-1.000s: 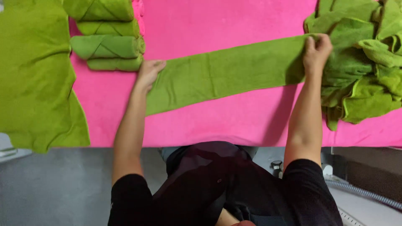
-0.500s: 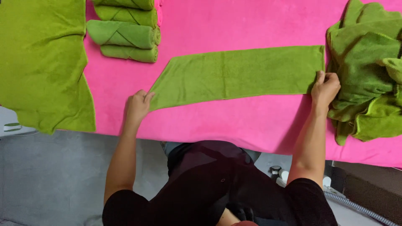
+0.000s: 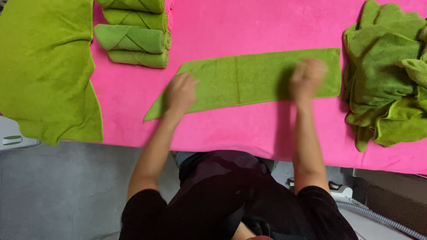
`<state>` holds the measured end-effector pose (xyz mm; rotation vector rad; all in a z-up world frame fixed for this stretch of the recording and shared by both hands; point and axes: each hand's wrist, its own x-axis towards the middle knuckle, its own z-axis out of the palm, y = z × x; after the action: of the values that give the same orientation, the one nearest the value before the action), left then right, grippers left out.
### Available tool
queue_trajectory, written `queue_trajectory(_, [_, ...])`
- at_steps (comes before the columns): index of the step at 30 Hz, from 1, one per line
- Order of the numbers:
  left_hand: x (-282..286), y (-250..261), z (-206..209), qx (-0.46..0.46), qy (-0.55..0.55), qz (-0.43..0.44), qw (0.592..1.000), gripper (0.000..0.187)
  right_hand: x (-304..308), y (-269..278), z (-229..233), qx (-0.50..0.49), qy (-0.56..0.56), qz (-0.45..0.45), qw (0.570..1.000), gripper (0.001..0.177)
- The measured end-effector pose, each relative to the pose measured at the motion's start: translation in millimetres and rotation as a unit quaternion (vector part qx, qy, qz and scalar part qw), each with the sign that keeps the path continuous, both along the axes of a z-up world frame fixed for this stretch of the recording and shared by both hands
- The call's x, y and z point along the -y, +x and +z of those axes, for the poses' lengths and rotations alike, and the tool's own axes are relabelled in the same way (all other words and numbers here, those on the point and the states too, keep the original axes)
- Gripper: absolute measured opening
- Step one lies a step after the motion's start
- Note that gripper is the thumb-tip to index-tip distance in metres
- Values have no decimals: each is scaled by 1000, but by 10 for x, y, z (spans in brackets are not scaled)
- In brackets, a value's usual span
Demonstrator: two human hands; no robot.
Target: Folding a green towel into a decorative roll on a pink massage table
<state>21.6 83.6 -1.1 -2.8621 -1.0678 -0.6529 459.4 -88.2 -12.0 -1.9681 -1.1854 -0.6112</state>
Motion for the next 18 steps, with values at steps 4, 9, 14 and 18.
queue_trajectory(4, [164, 952, 83, 45, -118, 22, 992, 42, -656, -1306, 274, -95, -103, 221, 965, 23])
queue_trajectory(9, [238, 1090, -138, -22, -176, 136, 975, 80, -881, -1873, 106, -67, -276, 225, 932, 53])
queue_trajectory(14, [361, 822, -26, 18, -212, 235, 948, 112, -840, -1896, 165, -59, -361, 215, 905, 68])
queue_trajectory(18, [419, 549, -18, -5, -229, 291, 929, 111, -855, -1899, 115, -61, -375, 209, 901, 70])
